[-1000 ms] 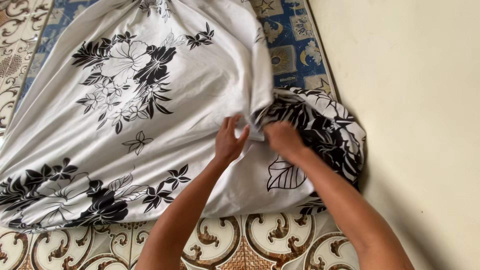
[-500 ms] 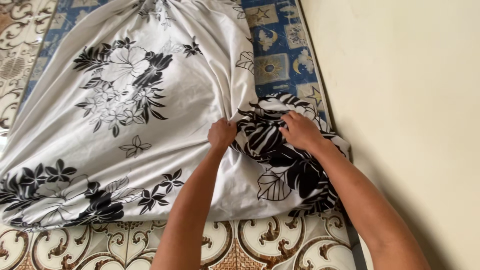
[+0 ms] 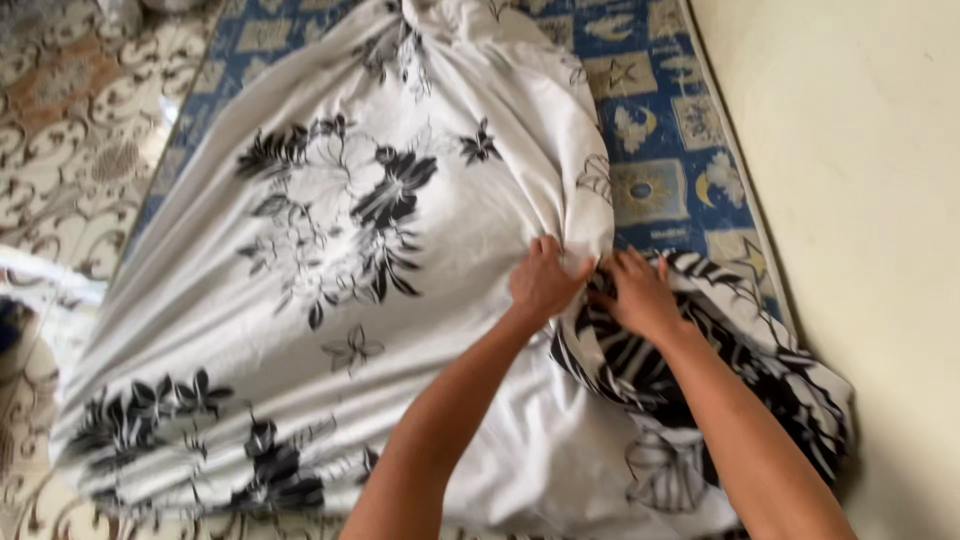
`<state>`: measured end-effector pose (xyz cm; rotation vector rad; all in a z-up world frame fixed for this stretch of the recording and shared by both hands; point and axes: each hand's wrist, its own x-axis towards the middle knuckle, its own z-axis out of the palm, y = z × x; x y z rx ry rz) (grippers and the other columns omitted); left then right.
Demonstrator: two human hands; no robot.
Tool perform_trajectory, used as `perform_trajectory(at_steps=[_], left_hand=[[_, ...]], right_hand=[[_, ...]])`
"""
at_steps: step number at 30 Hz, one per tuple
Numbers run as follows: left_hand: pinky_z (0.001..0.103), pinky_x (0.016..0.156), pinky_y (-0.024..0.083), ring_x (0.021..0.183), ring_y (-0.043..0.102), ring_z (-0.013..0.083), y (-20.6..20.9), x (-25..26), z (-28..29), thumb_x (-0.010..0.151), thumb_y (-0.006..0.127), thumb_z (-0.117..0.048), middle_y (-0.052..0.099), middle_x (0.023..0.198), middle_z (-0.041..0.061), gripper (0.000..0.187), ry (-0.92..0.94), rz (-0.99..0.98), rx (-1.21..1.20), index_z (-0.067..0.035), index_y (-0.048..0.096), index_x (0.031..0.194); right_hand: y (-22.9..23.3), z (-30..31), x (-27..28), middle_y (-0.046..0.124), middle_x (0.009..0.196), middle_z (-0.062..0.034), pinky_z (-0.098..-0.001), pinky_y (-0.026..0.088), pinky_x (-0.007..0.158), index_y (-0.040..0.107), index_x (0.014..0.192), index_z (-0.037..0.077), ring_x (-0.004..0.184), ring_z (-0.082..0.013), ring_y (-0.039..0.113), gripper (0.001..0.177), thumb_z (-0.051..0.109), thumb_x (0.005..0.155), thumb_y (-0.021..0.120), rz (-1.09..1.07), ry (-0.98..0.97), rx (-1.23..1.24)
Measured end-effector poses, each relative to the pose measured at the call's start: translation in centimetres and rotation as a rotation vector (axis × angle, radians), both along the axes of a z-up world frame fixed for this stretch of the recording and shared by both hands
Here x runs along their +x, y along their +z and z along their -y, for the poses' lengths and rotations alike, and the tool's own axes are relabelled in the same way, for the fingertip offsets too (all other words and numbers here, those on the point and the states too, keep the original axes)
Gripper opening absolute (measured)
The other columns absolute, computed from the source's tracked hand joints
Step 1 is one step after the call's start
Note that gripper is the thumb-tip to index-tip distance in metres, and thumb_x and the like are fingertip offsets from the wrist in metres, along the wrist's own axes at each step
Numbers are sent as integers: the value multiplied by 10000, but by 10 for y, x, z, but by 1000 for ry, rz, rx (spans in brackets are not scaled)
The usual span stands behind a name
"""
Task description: The person unfolds a white bed sheet with black floral patterns on a mattress, smooths it out, and folds it into a compact rectangle. The person handles the sheet by hand, aligning edges and corners, then folds it in half multiple times until it is neatly stacked on the mattress.
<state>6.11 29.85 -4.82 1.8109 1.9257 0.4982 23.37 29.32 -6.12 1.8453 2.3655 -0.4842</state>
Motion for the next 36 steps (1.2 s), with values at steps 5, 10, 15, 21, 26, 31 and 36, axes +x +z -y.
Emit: perform_trajectory(at_steps=[5,10,15,21,26,31,36], left_hand=[[502,965,520,1177,648,373,7,-16,-44,816,622,-756,663,1257,230,982,-80,-110,-340,17,498,1409],[509,989,524,1136,683,388,-25,-43,-84,903,550,-461,732,1198,210,538,-196,-59,-334,-63,727,1220],[494,982,505,1135,658,358,-47,-57,-98,885,557,-387,699,1204,179,472,-229,36,-335,-76,692,1214],[428,954,506,1037,666,309,-78,-70,-102,1019,480,-360,725,1102,178,451,-193,414,-77,-3,676,1214],[320,796,488,859,552,155,-91,-80,-134,1101,454,-327,621,927,85,440,104,831,86,55,619,1246],[318,655,484,754,541,196,-41,-86,-157,1091,473,-267,547,828,71,400,312,1117,53,108,546,1207],[291,928,470,1030,599,126,-38,-68,-151,1063,520,-287,653,1127,38,378,91,1096,52,14,543,1290]], right_hand=[[24,-6,-36,338,1639,-48,-507,238,1242,431,1510,288,1481,-310,334,672,599,939,599,93,121,-153],[3,-37,-10,463,1554,-87,-476,490,1060,494,1449,211,1262,-334,607,628,501,902,602,-326,-119,-141],[-21,-83,26,701,1305,-191,-428,560,971,556,1356,78,1153,-298,698,711,546,849,729,-257,-374,-415],[-44,-110,34,779,1183,-154,-432,551,973,768,1202,67,1108,-289,726,773,634,679,821,-247,-74,-595],[-28,-143,97,626,1374,-197,-473,456,1065,629,1387,105,1270,-364,598,774,625,825,742,-385,-466,-237],[22,-162,143,728,1307,-270,-511,510,1096,704,1348,27,1253,-427,673,547,478,1059,594,-313,-880,147],[41,-155,140,601,1394,-279,-539,467,1083,641,1370,-1,1297,-432,589,612,472,982,663,125,-603,-241]])
